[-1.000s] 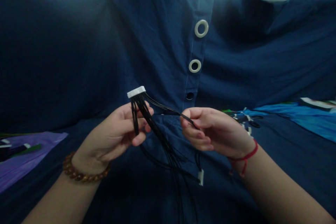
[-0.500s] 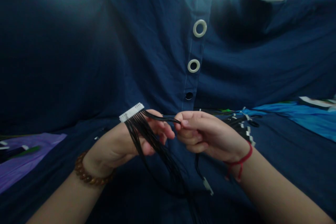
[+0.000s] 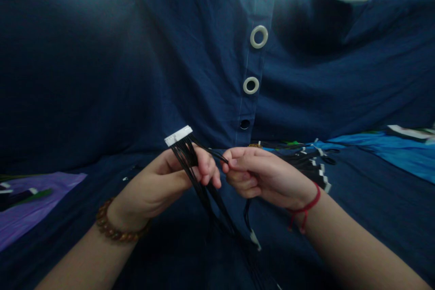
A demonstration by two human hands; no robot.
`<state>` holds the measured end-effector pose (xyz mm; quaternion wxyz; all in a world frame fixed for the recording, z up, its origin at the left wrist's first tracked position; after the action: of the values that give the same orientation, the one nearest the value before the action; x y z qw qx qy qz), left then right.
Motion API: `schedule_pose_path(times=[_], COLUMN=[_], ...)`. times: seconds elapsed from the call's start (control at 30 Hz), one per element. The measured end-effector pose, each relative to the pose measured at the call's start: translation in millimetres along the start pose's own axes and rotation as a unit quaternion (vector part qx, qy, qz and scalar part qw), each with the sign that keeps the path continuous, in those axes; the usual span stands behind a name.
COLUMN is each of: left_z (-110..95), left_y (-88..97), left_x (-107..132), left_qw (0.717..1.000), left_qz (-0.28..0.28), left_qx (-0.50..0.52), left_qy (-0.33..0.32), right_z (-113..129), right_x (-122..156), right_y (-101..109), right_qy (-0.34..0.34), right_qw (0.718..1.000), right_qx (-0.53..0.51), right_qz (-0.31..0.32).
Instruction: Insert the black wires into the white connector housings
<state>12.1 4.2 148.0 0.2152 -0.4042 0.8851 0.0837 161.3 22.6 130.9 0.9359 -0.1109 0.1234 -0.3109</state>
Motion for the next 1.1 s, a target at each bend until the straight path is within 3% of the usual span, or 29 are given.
schedule_pose_path(times=[0.1, 0.2, 0.23, 0.3, 0.4, 0.5, 0.57, 0.7, 0.77, 0.87, 1.1], left_z=[-1, -3, -6, -11, -15, -16, -16, -11, -6, 2, 17], left_y=[-0.4, 7.4, 11.3, 18.4, 25.0, 26.9, 24.3, 16.3, 11.9, 4.3, -11.8], left_x=[0, 1, 2, 2, 1, 1, 1, 3, 5, 6, 6], left_qw=[0.999, 0.979, 0.958, 0.889, 0.79, 0.748, 0.771, 0.908, 0.954, 0.974, 0.981], left_qz=[-0.026, -0.097, -0.127, -0.178, -0.211, -0.212, -0.184, -0.142, -0.144, -0.126, -0.049], left_qx=[-0.03, -0.178, -0.257, -0.42, -0.568, -0.617, -0.599, -0.393, -0.257, -0.14, -0.045], left_qy=[0.007, 0.019, 0.008, -0.036, -0.099, -0.123, -0.116, -0.01, 0.059, 0.124, 0.183], right_z=[0, 1, 2, 4, 6, 5, 3, 2, 2, 2, 2], right_x=[0, 3, 5, 7, 9, 7, 6, 8, 9, 10, 9], right_y=[1, 2, 2, 3, 3, 2, 2, 0, -2, -6, -15], right_qy=[-0.001, -0.015, -0.022, -0.032, -0.036, -0.038, -0.042, -0.052, -0.055, -0.059, -0.016], right_qw=[1.0, 1.0, 0.999, 0.999, 0.998, 0.998, 0.997, 0.996, 0.996, 0.996, 1.0], right_qx=[0.004, 0.009, 0.011, 0.012, 0.013, 0.014, 0.013, 0.005, 0.001, -0.005, -0.006], right_qz=[0.005, 0.021, 0.028, 0.039, 0.044, 0.05, 0.057, 0.07, 0.073, 0.072, 0.022])
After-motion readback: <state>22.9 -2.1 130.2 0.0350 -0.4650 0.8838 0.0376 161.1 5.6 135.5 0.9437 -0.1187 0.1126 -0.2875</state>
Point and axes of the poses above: each hand's wrist, its own x-axis away from the middle knuckle, its own y-axis out of the back of the hand, z = x × y, the point moved 3 cm from there along -x, towards the middle knuckle
